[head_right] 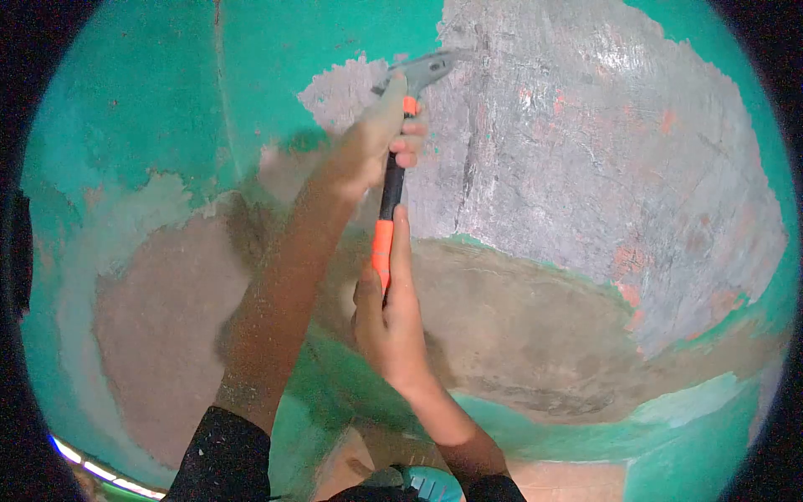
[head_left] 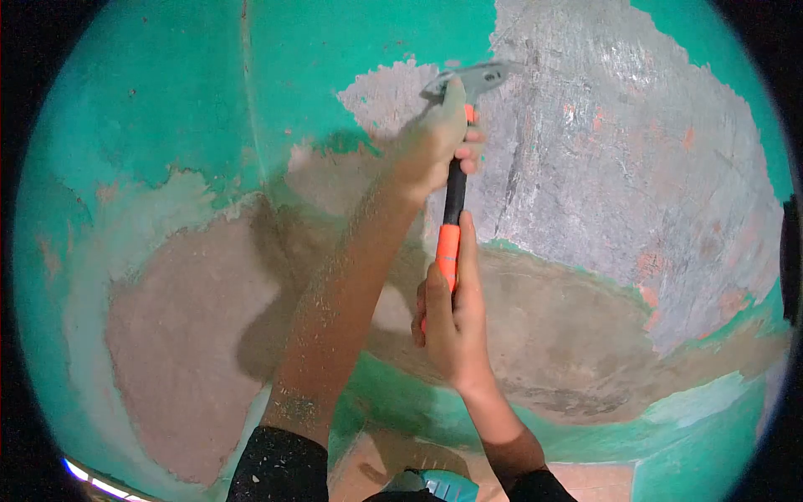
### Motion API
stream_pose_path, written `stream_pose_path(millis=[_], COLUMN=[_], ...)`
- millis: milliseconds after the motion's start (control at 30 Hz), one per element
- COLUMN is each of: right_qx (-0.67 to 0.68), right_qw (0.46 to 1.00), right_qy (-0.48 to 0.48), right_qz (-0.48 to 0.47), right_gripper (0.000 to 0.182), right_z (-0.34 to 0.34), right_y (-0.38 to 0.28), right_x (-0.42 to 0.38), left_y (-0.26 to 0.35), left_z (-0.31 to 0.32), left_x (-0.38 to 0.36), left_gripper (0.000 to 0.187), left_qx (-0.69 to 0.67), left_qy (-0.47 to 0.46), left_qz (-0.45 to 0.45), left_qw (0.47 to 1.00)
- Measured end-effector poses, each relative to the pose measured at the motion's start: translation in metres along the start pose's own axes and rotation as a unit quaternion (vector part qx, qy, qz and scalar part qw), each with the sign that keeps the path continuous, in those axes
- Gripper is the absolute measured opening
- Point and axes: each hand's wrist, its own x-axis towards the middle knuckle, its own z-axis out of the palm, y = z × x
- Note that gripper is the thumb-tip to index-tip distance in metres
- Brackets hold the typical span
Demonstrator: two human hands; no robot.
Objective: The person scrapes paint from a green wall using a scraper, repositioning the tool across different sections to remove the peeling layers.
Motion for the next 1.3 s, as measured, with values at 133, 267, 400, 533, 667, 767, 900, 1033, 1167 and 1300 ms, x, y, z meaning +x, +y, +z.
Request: stream_pose_path(millis=[133, 267, 400, 533, 667, 767, 900, 1033, 1167, 1300], right_qx=[0.022, 0.026, 0.071, 0.037, 0.052, 0.062, 0.083, 0.036, 0.009, -0.019], right_qw=[1.0, 1.0, 0.995, 0.999, 0.998, 0.998, 0.995, 0.997, 0.998, 0.999], right_qy=[-0.008, -0.005, -0.012, -0.007, 0.029, 0.028, 0.052, 0.057, 0.058, 0.045], right_qz=[0.004, 0.011, 0.064, 0.009, 0.008, -0.01, -0.017, -0.023, -0.032, -0.003], right_gripper=[0.06, 0.06, 0.061, 0.06, 0.059, 0.059, 0.061, 0.061, 0.061, 0.06], right_z=[-0.001, -0.001, -0.009, 0.003, 0.011, 0.02, 0.045, 0.044, 0.04, 0.024], right_y=[-0.01, -0.007, -0.007, -0.012, 0.014, 0.021, 0.02, 0.044, 0.032, 0.038], right_x=[0.007, 0.009, -0.01, 0.006, -0.006, -0.005, 0.004, -0.003, 0.006, -0.002], left_y=[0.011, 0.016, -0.002, 0.02, 0.0, 0.005, 0.019, 0.0, 0.013, -0.001], left_z=[0.002, 0.006, 0.007, 0.005, -0.002, 0.0, -0.004, -0.012, -0.008, -0.008], left_x=[0.004, 0.007, -0.013, -0.001, -0.009, -0.016, -0.013, -0.014, -0.008, -0.008], left_gripper=[0.047, 0.047, 0.047, 0.048, 0.05, 0.053, 0.054, 0.054, 0.054, 0.053], left_qx=[-0.018, -0.001, -0.043, -0.023, 0.01, 0.052, 0.108, 0.106, 0.082, 0.04], left_qy=[-0.016, 0.011, -0.026, -0.029, -0.056, -0.044, -0.026, -0.023, -0.054, -0.063], left_qz=[-0.003, -0.017, -0.039, -0.029, -0.033, -0.053, -0.073, -0.055, -0.06, -0.056], left_qw=[1.0, 1.0, 0.998, 0.999, 0.998, 0.996, 0.991, 0.993, 0.993, 0.996])
